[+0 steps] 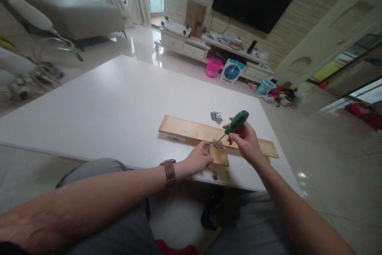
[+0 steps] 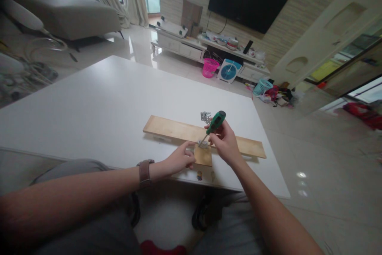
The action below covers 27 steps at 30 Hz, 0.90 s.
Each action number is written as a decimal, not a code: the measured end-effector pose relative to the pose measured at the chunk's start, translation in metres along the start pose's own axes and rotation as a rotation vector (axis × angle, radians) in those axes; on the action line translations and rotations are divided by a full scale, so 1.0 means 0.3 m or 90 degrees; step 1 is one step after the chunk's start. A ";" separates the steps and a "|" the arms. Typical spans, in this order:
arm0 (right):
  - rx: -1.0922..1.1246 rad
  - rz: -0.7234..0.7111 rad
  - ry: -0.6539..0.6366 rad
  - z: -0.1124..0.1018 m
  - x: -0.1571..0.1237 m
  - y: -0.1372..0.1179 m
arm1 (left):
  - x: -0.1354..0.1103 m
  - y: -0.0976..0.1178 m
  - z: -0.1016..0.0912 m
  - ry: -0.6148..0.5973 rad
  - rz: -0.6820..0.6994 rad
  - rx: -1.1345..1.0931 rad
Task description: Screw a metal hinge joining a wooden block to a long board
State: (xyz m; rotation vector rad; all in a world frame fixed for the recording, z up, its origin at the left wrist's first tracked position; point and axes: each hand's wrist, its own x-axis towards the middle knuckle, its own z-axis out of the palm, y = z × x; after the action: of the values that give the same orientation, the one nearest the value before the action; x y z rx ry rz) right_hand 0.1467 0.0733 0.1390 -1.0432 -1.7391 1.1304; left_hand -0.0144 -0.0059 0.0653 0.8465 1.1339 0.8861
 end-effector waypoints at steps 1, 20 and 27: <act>-0.002 0.004 -0.006 -0.004 0.001 0.001 | 0.000 0.001 0.000 0.001 -0.003 -0.003; -0.062 0.020 0.022 -0.020 0.000 -0.016 | 0.011 -0.018 0.001 -0.010 -0.003 -0.010; -0.021 0.004 0.005 -0.027 0.003 -0.007 | 0.018 -0.032 0.001 -0.013 0.000 -0.008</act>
State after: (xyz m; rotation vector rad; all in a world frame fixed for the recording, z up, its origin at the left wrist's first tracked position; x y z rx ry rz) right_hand 0.1532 0.0759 0.1433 -1.0725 -1.7544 1.1035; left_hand -0.0118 -0.0050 0.0548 0.8425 1.1098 0.8817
